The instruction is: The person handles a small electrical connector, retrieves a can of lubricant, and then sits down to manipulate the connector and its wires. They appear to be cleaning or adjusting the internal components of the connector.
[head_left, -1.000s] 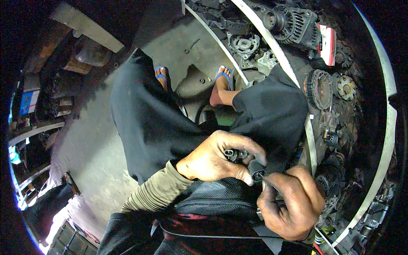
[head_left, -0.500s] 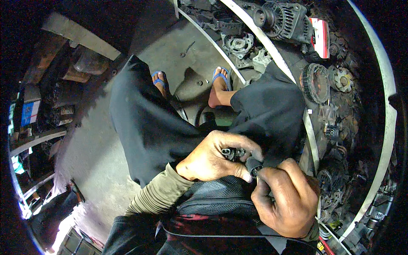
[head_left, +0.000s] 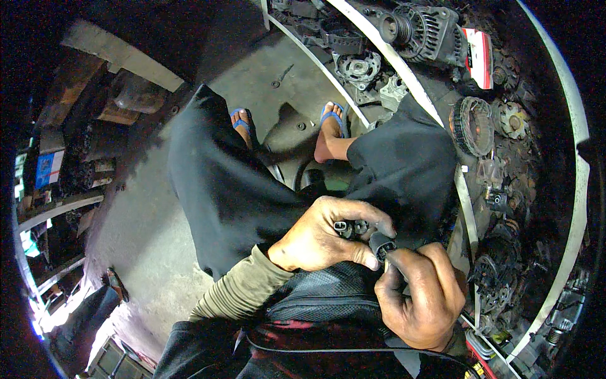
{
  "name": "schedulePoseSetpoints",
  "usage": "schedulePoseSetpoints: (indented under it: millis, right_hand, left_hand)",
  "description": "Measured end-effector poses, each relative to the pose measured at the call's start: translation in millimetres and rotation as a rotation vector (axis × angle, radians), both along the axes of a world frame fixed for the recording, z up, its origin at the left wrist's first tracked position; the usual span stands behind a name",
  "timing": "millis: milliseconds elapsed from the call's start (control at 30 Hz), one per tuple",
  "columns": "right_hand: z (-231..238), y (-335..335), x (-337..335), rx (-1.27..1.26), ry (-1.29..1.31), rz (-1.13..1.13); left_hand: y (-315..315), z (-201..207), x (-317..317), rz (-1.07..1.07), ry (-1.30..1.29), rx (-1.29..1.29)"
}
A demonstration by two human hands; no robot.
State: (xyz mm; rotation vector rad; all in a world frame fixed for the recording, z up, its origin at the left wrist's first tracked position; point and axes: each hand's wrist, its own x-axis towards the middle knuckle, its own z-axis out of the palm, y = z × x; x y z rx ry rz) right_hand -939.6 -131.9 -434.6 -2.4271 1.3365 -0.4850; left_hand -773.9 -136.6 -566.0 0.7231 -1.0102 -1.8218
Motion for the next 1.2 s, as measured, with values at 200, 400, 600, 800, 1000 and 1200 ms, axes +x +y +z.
schedulePoseSetpoints:
  millis: [200,400,600,800,1000,1200]
  right_hand:
    - [2,-5,-1,0.126,-0.048,0.043]
    - [2,-13,-12,0.324,-0.114,0.108]
    - [-9,-16,-24,0.299,-0.173,0.082]
    - [-28,-11,-41,0.232,-0.349,-0.048]
    - [-44,-3,-52,0.391,-0.518,-0.179]
    - [-53,-6,-57,0.436,-0.604,-0.174]
  left_hand:
    - [2,-3,0,0.03,0.027,-0.024]
    - [-1,1,3,-0.019,-0.04,-0.028]
    - [-2,2,-2,0.022,-0.024,-0.039]
    - [-3,7,6,0.046,-0.133,-0.164]
    - [-4,13,6,0.033,-0.193,-0.182]
    - [-8,10,1,0.015,-0.194,-0.192]
